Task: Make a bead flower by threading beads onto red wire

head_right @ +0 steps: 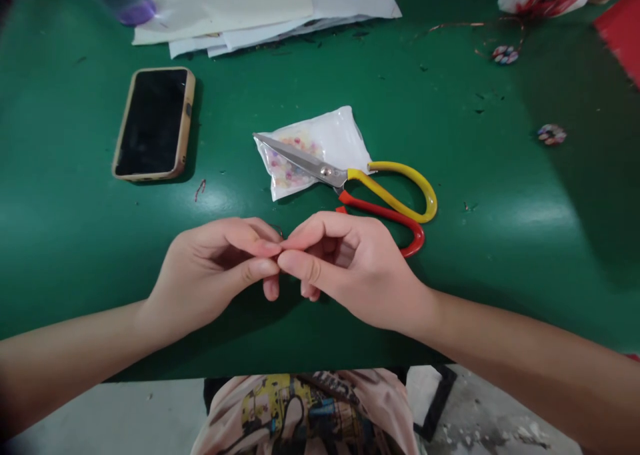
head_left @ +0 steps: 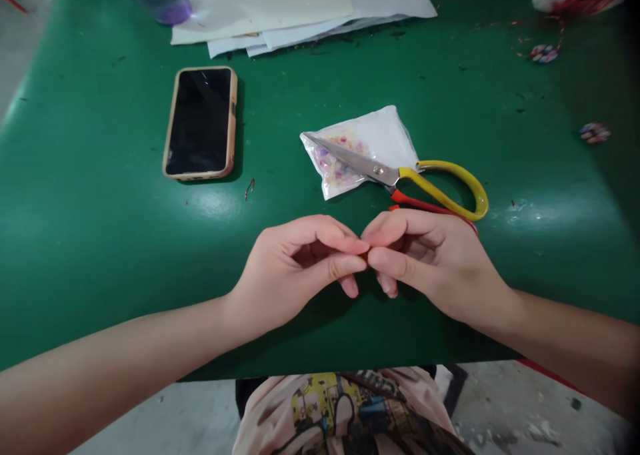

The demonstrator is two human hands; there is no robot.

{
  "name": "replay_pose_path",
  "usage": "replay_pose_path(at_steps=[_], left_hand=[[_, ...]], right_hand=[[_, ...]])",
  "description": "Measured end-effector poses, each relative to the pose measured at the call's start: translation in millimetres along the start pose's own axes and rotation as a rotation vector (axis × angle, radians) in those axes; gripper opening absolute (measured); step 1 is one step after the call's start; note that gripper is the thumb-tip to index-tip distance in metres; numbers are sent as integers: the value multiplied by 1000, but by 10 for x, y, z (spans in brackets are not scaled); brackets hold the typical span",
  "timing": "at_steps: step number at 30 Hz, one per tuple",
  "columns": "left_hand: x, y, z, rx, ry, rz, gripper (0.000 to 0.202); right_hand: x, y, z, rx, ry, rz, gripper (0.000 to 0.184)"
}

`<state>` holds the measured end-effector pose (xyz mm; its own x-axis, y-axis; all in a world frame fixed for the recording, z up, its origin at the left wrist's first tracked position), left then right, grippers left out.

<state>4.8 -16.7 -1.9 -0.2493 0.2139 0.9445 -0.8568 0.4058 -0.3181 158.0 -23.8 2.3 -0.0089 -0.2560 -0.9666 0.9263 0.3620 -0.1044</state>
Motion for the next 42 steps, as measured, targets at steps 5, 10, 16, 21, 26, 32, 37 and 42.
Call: replay_pose_path(at_steps=[5, 10, 16, 21, 26, 32, 37, 42], left_hand=[[-3, 44, 10, 32, -29, 7, 35], [-17, 40, 9, 55, -11, -38, 26], [-9, 29, -10, 95, 18, -56, 12], [-28, 39, -1, 82, 81, -7, 15], [-40, 31, 21, 27, 105, -12, 9], [-44, 20, 40, -3, 124, -42, 5], [-38, 29, 23, 17, 108, -12, 7], [-33, 40, 2, 25, 67, 29, 34]], right_hand=[[-52, 38, 2, 60, 107, -13, 12], [-51, 53, 15, 47, 120, -34, 19], [-59, 69, 37, 107, 99, 184, 26], [-63, 75, 59, 118, 87, 322, 18], [-73, 71, 59, 117, 69, 367, 8], [-95, 53, 61, 107, 95, 431, 3], [-95, 73, 59, 135, 106, 404, 7], [-110, 112, 38, 184, 68, 331, 18]])
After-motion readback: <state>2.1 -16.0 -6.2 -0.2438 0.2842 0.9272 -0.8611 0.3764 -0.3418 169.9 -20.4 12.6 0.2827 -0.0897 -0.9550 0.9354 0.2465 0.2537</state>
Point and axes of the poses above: each hand's wrist, its own z-axis away from the middle knuckle, its own y-axis out of the back of the hand, x = y × z, the point moved 3 cm from there along -z, towards the middle knuckle, and after that the axes turned 4 degrees about z, right-handed, at the moved point
